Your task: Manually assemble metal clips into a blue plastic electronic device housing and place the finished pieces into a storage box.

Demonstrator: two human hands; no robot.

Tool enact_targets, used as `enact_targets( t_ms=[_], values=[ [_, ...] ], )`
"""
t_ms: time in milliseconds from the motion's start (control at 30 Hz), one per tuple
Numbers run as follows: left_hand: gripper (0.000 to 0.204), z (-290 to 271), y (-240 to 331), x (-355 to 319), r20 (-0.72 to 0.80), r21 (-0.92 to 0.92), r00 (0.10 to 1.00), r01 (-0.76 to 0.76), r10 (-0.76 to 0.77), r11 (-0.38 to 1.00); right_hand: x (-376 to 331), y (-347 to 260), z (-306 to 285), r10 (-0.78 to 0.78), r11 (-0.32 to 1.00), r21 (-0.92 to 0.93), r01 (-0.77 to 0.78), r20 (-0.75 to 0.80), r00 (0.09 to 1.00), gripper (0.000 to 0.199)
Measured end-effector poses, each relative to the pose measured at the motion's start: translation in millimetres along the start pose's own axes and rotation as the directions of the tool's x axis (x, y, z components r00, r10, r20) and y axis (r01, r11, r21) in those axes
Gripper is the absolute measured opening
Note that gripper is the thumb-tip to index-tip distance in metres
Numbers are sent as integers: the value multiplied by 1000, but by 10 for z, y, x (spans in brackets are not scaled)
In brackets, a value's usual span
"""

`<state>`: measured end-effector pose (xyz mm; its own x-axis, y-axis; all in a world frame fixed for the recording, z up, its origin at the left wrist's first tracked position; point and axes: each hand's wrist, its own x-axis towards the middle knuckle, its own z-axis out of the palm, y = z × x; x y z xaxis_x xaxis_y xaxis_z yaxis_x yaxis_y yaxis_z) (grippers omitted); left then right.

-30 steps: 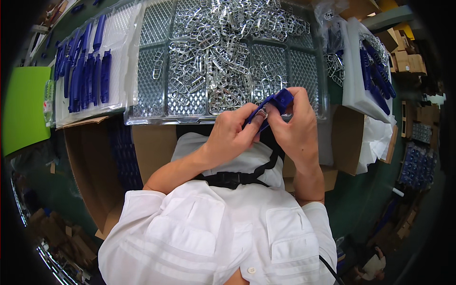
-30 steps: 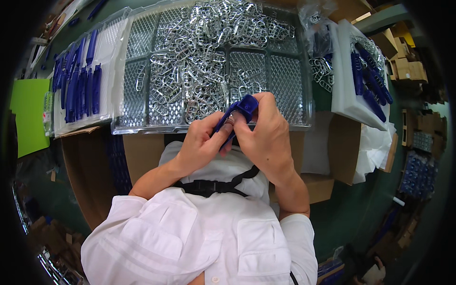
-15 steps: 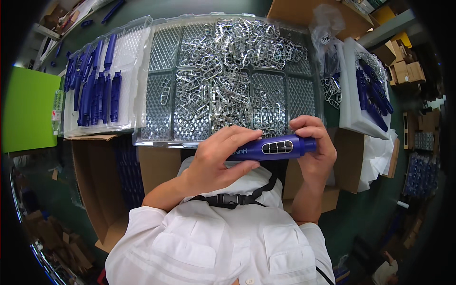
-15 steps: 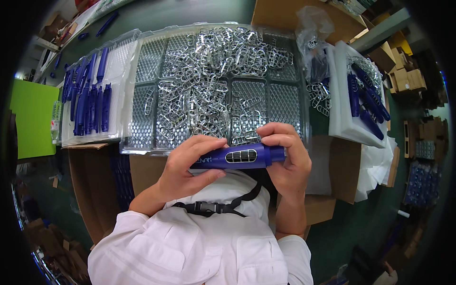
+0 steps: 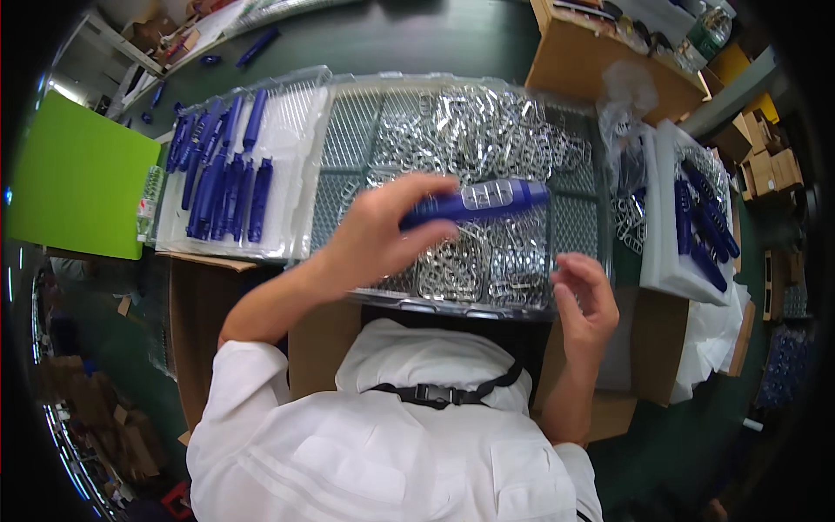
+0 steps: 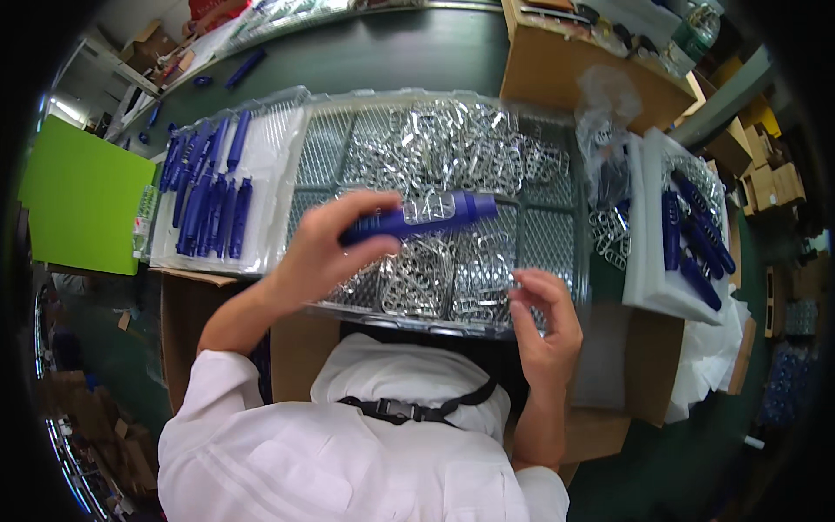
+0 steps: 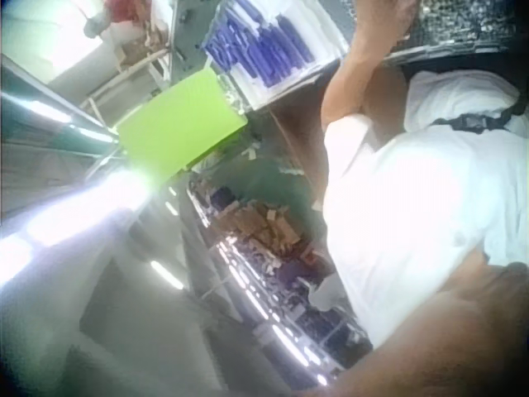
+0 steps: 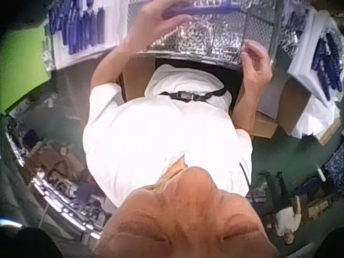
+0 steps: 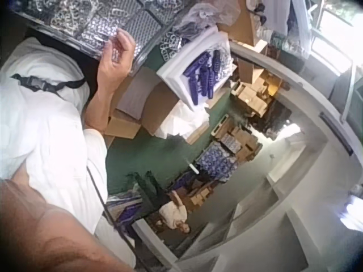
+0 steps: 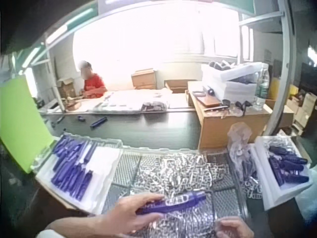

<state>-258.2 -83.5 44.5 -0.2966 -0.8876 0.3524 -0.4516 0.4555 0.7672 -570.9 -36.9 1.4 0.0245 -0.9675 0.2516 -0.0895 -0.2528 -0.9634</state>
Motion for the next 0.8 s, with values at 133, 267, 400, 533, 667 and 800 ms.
enact_targets(
  t_ms=[133,267,400,533,667,800],
  values=[
    [36,-486,-896,1233,-64,-60,952,297,-300,953,-153,31,-119,46,998,-44,-47,-21,999,23],
    [37,-1101,-2105,2165,-344,-219,853,333,-392,917,-150,40,-33,72,996,-58,-71,9,997,20],
    [48,-1350,-2300,2119,-549,-186,801,162,-240,969,-169,60,-17,99,984,-149,-98,2,995,22],
    [39,-1530,-1378,1138,-519,-181,830,125,-203,976,-81,-26,29,88,913,-400,-77,10,996,22],
    [35,-1958,-953,-678,-818,-196,552,0,-163,981,287,140,185,-183,618,-702,354,309,933,25],
    [28,-2032,-1106,-2416,-960,-214,178,23,-215,977,626,395,287,-127,389,-749,537,533,836,31]
  ],
)
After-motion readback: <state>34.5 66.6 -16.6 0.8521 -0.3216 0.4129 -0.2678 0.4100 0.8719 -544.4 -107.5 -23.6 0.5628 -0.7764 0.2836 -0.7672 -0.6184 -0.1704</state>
